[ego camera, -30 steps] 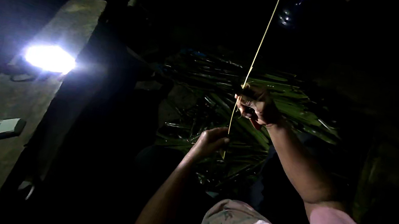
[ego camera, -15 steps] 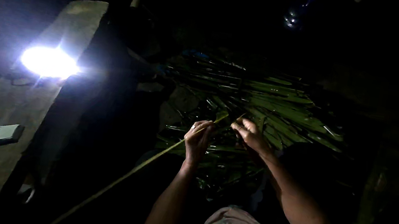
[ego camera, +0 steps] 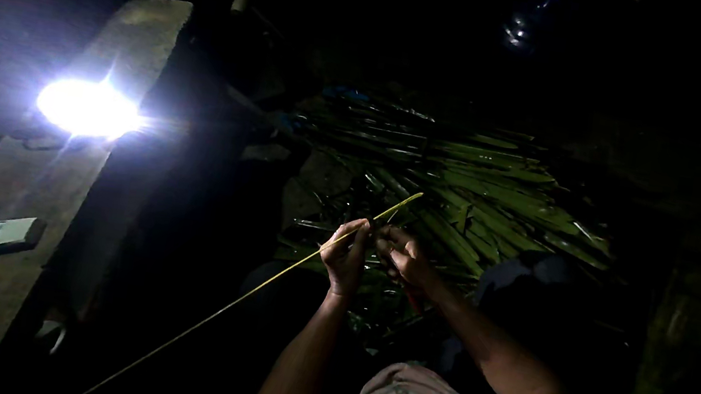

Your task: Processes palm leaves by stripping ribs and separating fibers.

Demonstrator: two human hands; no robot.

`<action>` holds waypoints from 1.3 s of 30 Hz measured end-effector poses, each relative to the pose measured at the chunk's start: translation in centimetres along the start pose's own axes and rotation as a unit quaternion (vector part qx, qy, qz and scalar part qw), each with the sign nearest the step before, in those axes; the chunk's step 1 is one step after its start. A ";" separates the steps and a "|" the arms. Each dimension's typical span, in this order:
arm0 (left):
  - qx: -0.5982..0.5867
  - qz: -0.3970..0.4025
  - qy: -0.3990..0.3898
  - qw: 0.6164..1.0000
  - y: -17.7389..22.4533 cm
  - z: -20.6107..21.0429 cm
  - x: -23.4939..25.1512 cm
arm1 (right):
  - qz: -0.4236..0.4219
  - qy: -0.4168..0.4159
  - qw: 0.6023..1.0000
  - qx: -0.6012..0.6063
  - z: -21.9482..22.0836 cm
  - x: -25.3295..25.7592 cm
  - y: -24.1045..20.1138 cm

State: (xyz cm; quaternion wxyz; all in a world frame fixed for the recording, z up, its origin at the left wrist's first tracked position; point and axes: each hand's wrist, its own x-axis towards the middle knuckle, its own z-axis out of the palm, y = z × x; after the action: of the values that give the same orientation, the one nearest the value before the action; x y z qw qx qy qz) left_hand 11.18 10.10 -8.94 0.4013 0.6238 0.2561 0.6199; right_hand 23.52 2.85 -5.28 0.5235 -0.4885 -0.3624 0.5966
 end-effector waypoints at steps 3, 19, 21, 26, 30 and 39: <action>-0.001 -0.005 0.001 1.000 0.5 0.0 0.0 | 0.004 0.015 1.000 0.016 0.1 0.5 0.2; 0.275 0.042 -0.098 0.955 -1.8 -3.7 -1.5 | 0.223 0.142 0.951 0.162 -2.9 4.3 11.9; 0.304 0.031 -0.112 0.946 -2.1 -3.7 -2.1 | 0.228 0.144 0.950 0.161 -3.7 3.7 13.7; 0.227 0.021 -0.039 0.973 0.5 -4.9 0.2 | 0.324 0.295 0.898 0.034 -4.9 0.1 16.9; 0.189 -0.023 -0.005 0.982 1.0 -5.0 0.1 | 0.264 0.243 0.932 0.055 -3.3 1.9 14.2; 0.075 -0.021 -0.017 0.997 0.3 -2.6 -0.9 | -0.031 -0.023 0.983 0.181 -1.2 1.0 5.7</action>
State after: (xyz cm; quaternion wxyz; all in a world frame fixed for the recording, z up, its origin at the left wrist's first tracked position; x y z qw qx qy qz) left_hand 8.53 9.68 -9.40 0.3705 0.6570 0.3082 0.5797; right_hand 23.17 2.65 -11.22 0.6130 -0.3600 -0.2750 0.6473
